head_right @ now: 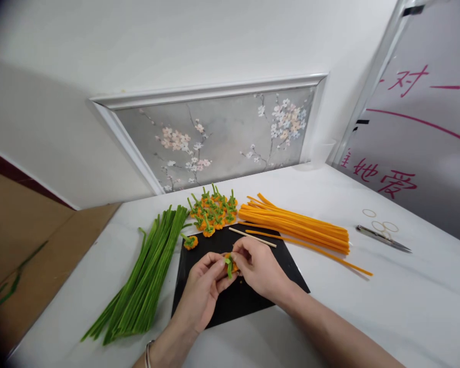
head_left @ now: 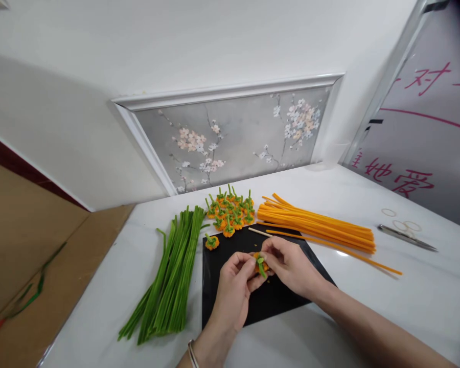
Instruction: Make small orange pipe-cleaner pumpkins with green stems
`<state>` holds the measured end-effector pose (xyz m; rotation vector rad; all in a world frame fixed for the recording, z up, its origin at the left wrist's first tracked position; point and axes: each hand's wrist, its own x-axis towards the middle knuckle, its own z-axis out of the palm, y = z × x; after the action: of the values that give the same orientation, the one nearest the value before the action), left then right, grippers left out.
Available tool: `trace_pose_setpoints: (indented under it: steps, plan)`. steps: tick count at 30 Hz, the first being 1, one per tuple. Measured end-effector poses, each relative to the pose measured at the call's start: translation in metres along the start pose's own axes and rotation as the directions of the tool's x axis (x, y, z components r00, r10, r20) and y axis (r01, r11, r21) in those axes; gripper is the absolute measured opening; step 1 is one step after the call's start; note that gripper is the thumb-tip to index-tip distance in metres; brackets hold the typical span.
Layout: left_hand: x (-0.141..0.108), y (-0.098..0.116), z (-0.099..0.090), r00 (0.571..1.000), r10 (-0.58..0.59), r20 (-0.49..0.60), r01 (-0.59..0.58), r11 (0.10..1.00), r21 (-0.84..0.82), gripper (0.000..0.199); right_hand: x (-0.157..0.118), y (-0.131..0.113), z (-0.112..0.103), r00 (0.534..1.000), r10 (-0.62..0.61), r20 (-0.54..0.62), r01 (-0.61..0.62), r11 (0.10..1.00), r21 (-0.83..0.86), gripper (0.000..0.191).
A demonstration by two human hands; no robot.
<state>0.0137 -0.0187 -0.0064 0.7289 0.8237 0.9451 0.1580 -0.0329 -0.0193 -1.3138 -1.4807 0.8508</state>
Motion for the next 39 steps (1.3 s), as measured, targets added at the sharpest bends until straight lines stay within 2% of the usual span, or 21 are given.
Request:
trace_pose_setpoints:
  steps: [3, 5, 7, 12, 16, 19, 22, 24, 26, 30, 35, 39]
  plan:
    - [0.000, 0.000, -0.001, 0.999, 0.012, -0.036, -0.012, 1.000, -0.015, 0.021, 0.000, -0.001, -0.002, 0.999, 0.043, 0.015, -0.045, 0.994, 0.101, 0.011]
    - [0.001, 0.000, -0.002, 0.997, 0.047, -0.059, -0.048, 0.999, -0.018, 0.021, -0.002, -0.002, -0.003, 0.996, 0.082, 0.018, -0.084, 0.988, 0.129, 0.017]
    - [0.002, -0.001, -0.004, 0.993, 0.092, -0.077, -0.091, 0.996, 0.008, 0.020, -0.003, -0.004, -0.002, 0.989, 0.133, 0.071, -0.142, 0.978, 0.154, 0.026]
    - [0.004, -0.005, -0.007, 0.971, 0.219, -0.094, -0.203, 0.966, 0.158, 0.018, -0.006, -0.010, 0.004, 0.918, 0.263, 0.296, -0.351, 0.886, 0.302, 0.044]
    - [0.005, -0.007, -0.009, 0.958, 0.281, -0.057, -0.261, 0.936, 0.236, 0.015, -0.006, -0.010, 0.008, 0.896, 0.307, 0.322, -0.423, 0.811, 0.403, 0.038]
    - [0.006, -0.008, -0.011, 0.966, 0.258, -0.017, -0.244, 0.932, 0.269, 0.015, -0.006, -0.008, 0.006, 0.928, 0.287, 0.236, -0.353, 0.880, 0.317, 0.024]
    - [0.006, -0.007, -0.011, 0.977, 0.214, -0.005, -0.206, 0.943, 0.262, 0.017, -0.007, -0.008, 0.001, 0.982, 0.162, 0.096, -0.168, 0.985, 0.051, 0.012]
    - [0.007, -0.005, -0.011, 0.980, 0.201, -0.015, -0.190, 0.947, 0.260, 0.020, -0.008, -0.009, -0.002, 0.996, 0.068, 0.052, -0.062, 0.991, -0.118, 0.014]
    - [0.008, -0.003, -0.011, 0.979, 0.201, -0.016, -0.188, 0.938, 0.291, 0.022, -0.008, -0.009, -0.004, 0.999, 0.012, 0.050, -0.002, 0.978, -0.208, 0.015]
    - [0.012, 0.000, -0.016, 0.970, 0.242, 0.022, -0.231, 0.888, 0.397, 0.024, -0.008, -0.009, -0.005, 0.996, -0.010, 0.093, 0.033, 0.968, -0.250, 0.017]
    - [0.017, -0.001, -0.022, 0.927, 0.368, 0.079, -0.352, 0.776, 0.523, 0.011, -0.006, -0.010, -0.007, 0.986, 0.017, 0.163, 0.018, 0.977, -0.211, 0.021]
    - [0.017, -0.003, -0.022, 0.918, 0.394, 0.053, -0.366, 0.785, 0.499, 0.007, -0.004, -0.010, -0.006, 0.988, 0.029, 0.151, 0.007, 0.972, -0.236, 0.021]
